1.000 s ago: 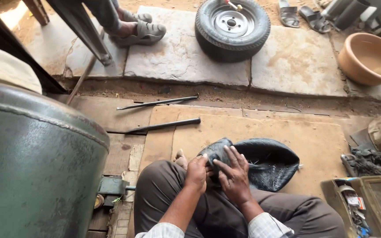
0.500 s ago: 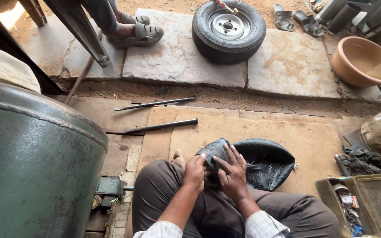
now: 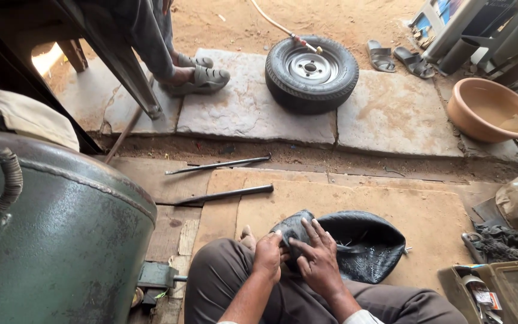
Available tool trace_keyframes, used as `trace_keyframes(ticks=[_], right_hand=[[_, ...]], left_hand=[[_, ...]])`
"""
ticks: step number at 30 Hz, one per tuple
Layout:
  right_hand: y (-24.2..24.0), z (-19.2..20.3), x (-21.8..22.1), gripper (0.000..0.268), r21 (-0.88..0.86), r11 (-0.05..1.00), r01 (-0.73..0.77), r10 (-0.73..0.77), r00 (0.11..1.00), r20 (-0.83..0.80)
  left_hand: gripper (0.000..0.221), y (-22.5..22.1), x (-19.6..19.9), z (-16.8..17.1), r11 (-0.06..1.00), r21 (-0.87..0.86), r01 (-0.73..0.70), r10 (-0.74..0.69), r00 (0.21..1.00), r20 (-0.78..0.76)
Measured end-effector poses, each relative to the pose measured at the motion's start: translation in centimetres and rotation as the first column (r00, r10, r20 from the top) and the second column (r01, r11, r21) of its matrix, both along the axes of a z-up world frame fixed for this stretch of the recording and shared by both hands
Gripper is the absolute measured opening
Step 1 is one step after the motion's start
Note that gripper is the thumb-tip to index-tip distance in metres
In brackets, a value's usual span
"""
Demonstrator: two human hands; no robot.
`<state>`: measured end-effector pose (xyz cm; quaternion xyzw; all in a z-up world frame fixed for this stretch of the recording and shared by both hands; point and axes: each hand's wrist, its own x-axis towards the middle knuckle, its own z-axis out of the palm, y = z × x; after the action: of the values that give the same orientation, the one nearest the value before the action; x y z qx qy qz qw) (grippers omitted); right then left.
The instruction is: Repairing a puncture in a motorcycle inner tube by cleaning the surface with a file, applying a patch, and hammering it to seal.
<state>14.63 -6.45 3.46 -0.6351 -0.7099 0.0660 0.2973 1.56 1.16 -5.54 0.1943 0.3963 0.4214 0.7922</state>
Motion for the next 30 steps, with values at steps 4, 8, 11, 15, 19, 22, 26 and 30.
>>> trace_keyframes(ticks=[4,8,11,15,19,22,26,30], right_hand=[[-1.3,5.5,-1.5,0.04,0.216,0.976,0.01,0.001,0.999,-0.051],[-2.3,10.7,-3.0,0.067,0.489,0.868,-0.087,0.079,0.996,0.038],[-2.7,12.4,-3.6,0.073,0.588,0.798,-0.133,0.124,0.991,0.056],[-2.8,11.6,-3.4,0.067,0.586,0.807,-0.075,0.123,0.992,-0.042],[-2.1,5.8,-1.0,0.051,0.174,0.981,0.089,-0.086,0.996,-0.027],[-2.7,2.1,0.1,0.048,0.024,0.994,0.11,-0.11,0.994,0.004],[-2.3,1.5,-0.6,0.056,-0.019,0.994,0.111,-0.11,0.993,0.051],[-0.9,2.1,-1.5,0.061,-0.005,0.998,0.061,-0.06,0.996,0.068]], left_hand=[[0.025,0.3,0.2,-0.9,1.0,0.021,0.012,-0.012,1.0,-0.026],[0.029,-0.2,-0.1,2.3,0.999,-0.038,0.002,-0.003,0.999,-0.038],[0.033,-0.1,-0.2,2.3,0.999,-0.053,0.011,-0.012,0.999,-0.033],[0.032,0.2,0.2,0.1,1.0,0.002,0.0,0.0,0.996,-0.091],[0.027,0.5,0.8,-2.6,0.997,0.007,-0.07,0.07,0.997,-0.023],[0.022,-0.1,0.3,-1.7,0.995,-0.017,-0.099,0.1,0.993,0.065],[0.023,-0.7,-0.9,1.6,1.0,0.002,-0.008,0.008,1.0,0.002],[0.024,-0.7,-1.3,3.2,1.0,-0.019,-0.012,0.012,0.999,0.042]])
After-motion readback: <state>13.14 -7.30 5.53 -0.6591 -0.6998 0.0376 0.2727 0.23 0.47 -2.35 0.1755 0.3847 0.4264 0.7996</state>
